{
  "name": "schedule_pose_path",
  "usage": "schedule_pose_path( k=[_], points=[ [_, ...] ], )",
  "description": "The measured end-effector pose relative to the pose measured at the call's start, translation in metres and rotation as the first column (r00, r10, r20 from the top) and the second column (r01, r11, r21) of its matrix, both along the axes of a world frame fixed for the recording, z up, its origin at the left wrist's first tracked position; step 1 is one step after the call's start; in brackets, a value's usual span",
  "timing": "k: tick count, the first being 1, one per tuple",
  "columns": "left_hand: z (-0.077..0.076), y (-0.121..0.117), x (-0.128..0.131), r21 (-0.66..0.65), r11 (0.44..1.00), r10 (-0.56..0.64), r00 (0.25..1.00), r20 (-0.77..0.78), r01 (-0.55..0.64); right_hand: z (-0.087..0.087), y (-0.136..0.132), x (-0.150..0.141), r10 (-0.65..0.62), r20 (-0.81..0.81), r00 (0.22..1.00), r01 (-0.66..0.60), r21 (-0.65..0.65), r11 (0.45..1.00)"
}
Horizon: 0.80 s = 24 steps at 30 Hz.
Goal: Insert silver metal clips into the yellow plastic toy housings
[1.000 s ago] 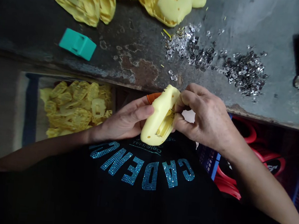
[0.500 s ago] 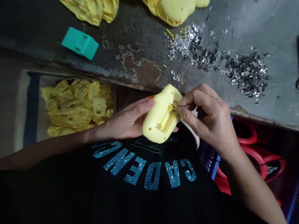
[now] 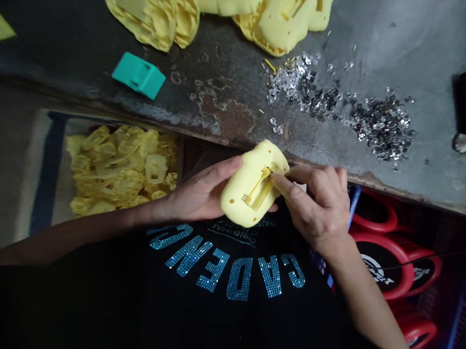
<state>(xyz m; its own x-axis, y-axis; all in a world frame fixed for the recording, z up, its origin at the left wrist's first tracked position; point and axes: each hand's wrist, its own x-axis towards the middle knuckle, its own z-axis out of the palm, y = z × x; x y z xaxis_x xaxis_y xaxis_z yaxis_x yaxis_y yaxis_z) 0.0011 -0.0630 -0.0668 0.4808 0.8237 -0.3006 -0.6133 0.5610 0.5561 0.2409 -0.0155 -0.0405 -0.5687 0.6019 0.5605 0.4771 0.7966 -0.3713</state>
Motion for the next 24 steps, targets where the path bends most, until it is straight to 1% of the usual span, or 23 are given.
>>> schedule_pose_path(
  k=[3,5,8,11,13,15,18,20,24],
  points=[
    [0.001,-0.002,0.000,-0.018,0.998,0.059,0.996,-0.064,-0.060,0.008,0.001,-0.002,-0.027,-0.080,0.996,0.013,-0.177,0.984],
    [0.003,-0.003,0.001,-0.014,0.994,0.105,0.989,-0.107,-0.107,0.014,0.002,-0.004,-0.032,-0.096,0.995,0.007,-0.249,0.968],
    [0.005,-0.004,0.001,0.009,0.990,0.138,0.980,-0.142,-0.138,0.019,0.005,-0.007,0.003,-0.039,0.999,-0.012,-0.226,0.974],
    [0.005,-0.005,0.000,0.054,0.993,0.116,0.981,-0.153,-0.109,0.017,0.007,-0.010,-0.008,0.040,0.999,0.016,-0.206,0.978],
    [0.004,-0.005,-0.001,0.083,0.993,0.099,0.982,-0.158,-0.087,0.015,0.009,-0.012,-0.022,0.068,0.997,0.037,-0.215,0.976],
    [0.003,-0.006,-0.001,0.082,0.993,0.094,0.983,-0.159,-0.082,0.013,0.011,-0.013,-0.011,0.057,0.998,0.025,-0.261,0.965],
    [0.002,-0.005,-0.002,0.038,0.995,0.099,0.983,-0.153,-0.095,0.015,0.015,-0.013,0.040,-0.009,0.999,-0.040,-0.330,0.943],
    [0.002,-0.003,-0.001,0.017,0.997,0.076,0.987,-0.143,-0.075,0.018,0.018,-0.012,0.068,-0.025,0.997,-0.073,-0.338,0.938],
    [0.003,-0.001,-0.001,0.006,1.000,0.006,0.993,-0.120,-0.005,0.025,0.022,-0.008,0.114,-0.003,0.993,-0.108,-0.356,0.928]
  ],
)
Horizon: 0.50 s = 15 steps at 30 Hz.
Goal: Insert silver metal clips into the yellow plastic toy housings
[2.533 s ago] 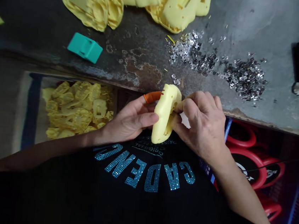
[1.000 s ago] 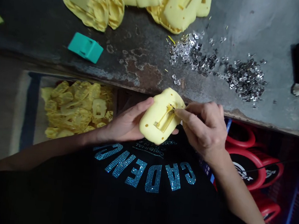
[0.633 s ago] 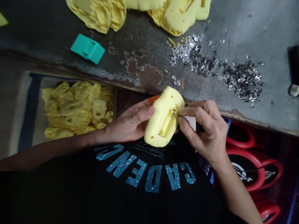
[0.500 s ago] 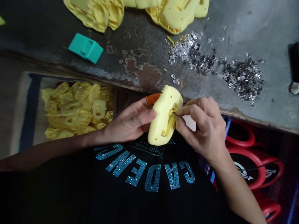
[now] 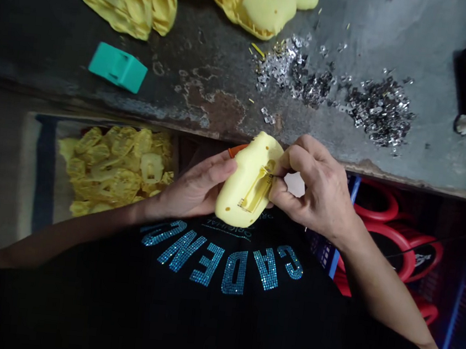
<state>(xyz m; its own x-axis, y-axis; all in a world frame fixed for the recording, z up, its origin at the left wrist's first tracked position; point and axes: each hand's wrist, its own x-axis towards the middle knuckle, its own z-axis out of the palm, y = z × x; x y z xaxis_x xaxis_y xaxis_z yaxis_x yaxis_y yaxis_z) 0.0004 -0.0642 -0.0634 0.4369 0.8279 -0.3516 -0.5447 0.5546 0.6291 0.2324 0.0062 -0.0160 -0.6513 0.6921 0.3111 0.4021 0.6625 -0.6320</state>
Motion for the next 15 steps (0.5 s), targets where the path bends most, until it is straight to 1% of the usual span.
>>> schedule_pose_path(
  k=[3,9,11,15],
  points=[
    [0.0001,0.0007,0.0002,0.006,1.000,-0.011,1.000,-0.003,0.011,0.0023,0.0017,0.0013,0.013,0.031,0.999,-0.014,0.009,1.000],
    [0.0002,0.0013,0.0002,-0.011,1.000,0.019,1.000,-0.015,-0.019,0.0027,0.0015,0.0008,-0.023,0.120,0.993,0.021,0.024,0.999],
    [0.0005,0.0014,0.0003,-0.031,0.999,0.013,1.000,-0.003,-0.013,0.0025,0.0007,0.0012,-0.034,0.109,0.993,0.033,0.014,0.999],
    [0.0008,0.0016,0.0012,-0.059,0.998,0.000,1.000,0.028,0.002,0.0012,-0.0044,0.0039,-0.067,0.003,0.998,0.067,0.011,0.998]
  ],
)
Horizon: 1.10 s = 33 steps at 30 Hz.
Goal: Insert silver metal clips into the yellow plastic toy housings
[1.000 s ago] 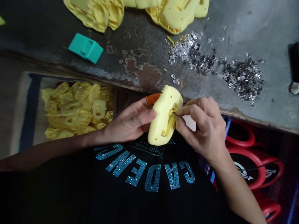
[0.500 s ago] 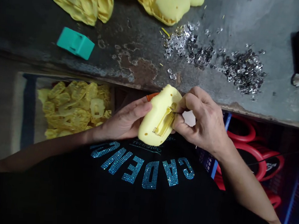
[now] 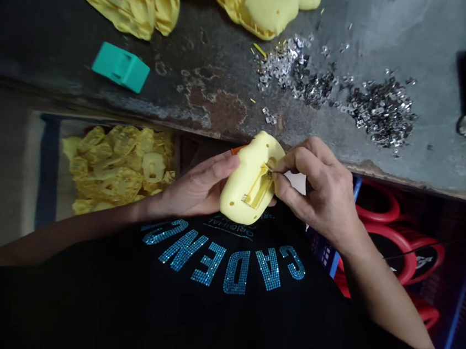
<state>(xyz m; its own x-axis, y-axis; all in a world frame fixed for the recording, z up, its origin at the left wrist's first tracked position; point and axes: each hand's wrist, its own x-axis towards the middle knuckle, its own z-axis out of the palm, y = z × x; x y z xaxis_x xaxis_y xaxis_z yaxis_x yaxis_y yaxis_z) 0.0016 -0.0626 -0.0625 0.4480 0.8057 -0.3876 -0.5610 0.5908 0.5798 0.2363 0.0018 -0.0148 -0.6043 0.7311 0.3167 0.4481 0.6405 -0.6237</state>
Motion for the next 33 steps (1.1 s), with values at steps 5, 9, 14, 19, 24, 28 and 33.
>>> schedule_pose_path(
  k=[5,9,14,19,24,28,33],
  points=[
    [0.000,0.000,0.002,-0.019,0.999,0.037,0.998,0.055,-0.036,-0.009,-0.013,0.003,-0.093,-0.071,0.993,0.103,0.152,0.983],
    [0.001,-0.001,0.003,0.004,0.999,0.045,0.998,0.047,-0.045,-0.022,-0.023,0.004,-0.086,-0.007,0.996,0.083,0.340,0.937],
    [-0.001,-0.004,0.004,0.050,0.992,0.116,0.993,-0.007,-0.115,-0.017,-0.023,0.005,-0.098,-0.042,0.994,0.105,0.265,0.958],
    [0.005,-0.006,0.003,0.080,0.987,0.144,0.987,-0.071,-0.138,-0.007,-0.014,0.001,-0.078,0.084,0.993,0.057,0.233,0.971],
    [0.004,-0.005,0.002,0.043,0.985,0.170,0.983,-0.073,-0.167,-0.009,-0.019,-0.009,-0.067,0.142,0.988,0.003,0.408,0.913],
    [-0.003,-0.001,0.000,0.026,0.983,0.184,0.977,-0.104,-0.182,-0.013,-0.001,0.003,-0.169,0.078,0.982,0.141,0.283,0.949],
    [-0.005,0.005,-0.006,0.026,0.980,0.200,0.973,-0.115,-0.198,-0.039,0.046,0.033,-0.396,0.293,0.870,0.300,0.321,0.898]
  ],
)
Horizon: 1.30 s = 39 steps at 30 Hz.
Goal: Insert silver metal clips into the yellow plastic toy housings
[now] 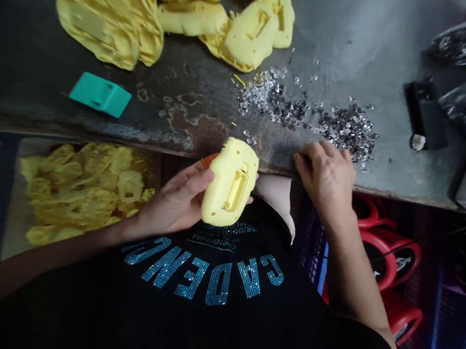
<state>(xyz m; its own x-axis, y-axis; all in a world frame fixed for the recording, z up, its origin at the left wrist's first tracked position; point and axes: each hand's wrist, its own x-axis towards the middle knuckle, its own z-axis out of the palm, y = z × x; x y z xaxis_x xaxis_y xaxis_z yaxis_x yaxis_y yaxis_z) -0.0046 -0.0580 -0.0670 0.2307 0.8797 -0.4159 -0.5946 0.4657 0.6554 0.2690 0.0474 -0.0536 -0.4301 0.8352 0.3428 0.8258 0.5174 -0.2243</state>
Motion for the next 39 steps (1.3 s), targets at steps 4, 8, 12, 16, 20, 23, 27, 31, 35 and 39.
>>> schedule_pose_path(
  k=[4,8,12,16,20,23,27,31,35,39],
  points=[
    [0.003,0.003,-0.002,0.042,0.998,-0.039,0.996,0.074,0.036,-0.012,0.001,0.011,0.001,-0.070,0.998,-0.004,-0.041,0.999],
    [0.004,0.007,-0.003,0.017,0.998,-0.066,0.991,0.115,0.065,-0.013,-0.009,0.017,0.010,-0.219,0.976,-0.032,-0.098,0.995],
    [0.004,0.010,-0.004,-0.016,0.993,-0.112,0.982,0.149,0.116,-0.018,-0.004,0.016,0.050,-0.197,0.979,-0.067,-0.082,0.994],
    [0.004,0.009,-0.002,-0.018,0.990,-0.137,0.973,0.188,0.143,-0.007,-0.004,0.004,0.111,-0.270,0.957,-0.132,-0.059,0.990],
    [0.001,0.007,0.000,-0.021,0.980,-0.190,0.953,0.238,0.200,0.025,-0.020,-0.016,0.283,-0.437,0.854,-0.376,-0.142,0.916],
    [0.002,0.006,0.002,-0.005,0.974,-0.220,0.942,0.253,0.228,0.045,-0.030,-0.025,0.376,-0.461,0.804,-0.500,-0.183,0.846],
    [0.007,0.005,0.005,0.022,0.973,-0.227,0.941,0.251,0.229,0.053,-0.035,-0.029,0.436,-0.340,0.833,-0.511,-0.170,0.843],
    [0.009,0.003,0.006,0.039,0.979,-0.205,0.950,0.236,0.201,0.056,-0.034,-0.031,0.508,-0.259,0.821,-0.548,-0.108,0.830],
    [0.007,0.002,0.005,0.040,0.968,-0.248,0.936,0.248,0.246,0.061,-0.034,-0.033,0.556,-0.189,0.809,-0.576,-0.070,0.815],
    [0.007,0.002,0.005,0.043,0.961,-0.276,0.934,0.225,0.274,0.066,-0.035,-0.034,0.558,-0.118,0.822,-0.568,-0.080,0.819]
  ],
)
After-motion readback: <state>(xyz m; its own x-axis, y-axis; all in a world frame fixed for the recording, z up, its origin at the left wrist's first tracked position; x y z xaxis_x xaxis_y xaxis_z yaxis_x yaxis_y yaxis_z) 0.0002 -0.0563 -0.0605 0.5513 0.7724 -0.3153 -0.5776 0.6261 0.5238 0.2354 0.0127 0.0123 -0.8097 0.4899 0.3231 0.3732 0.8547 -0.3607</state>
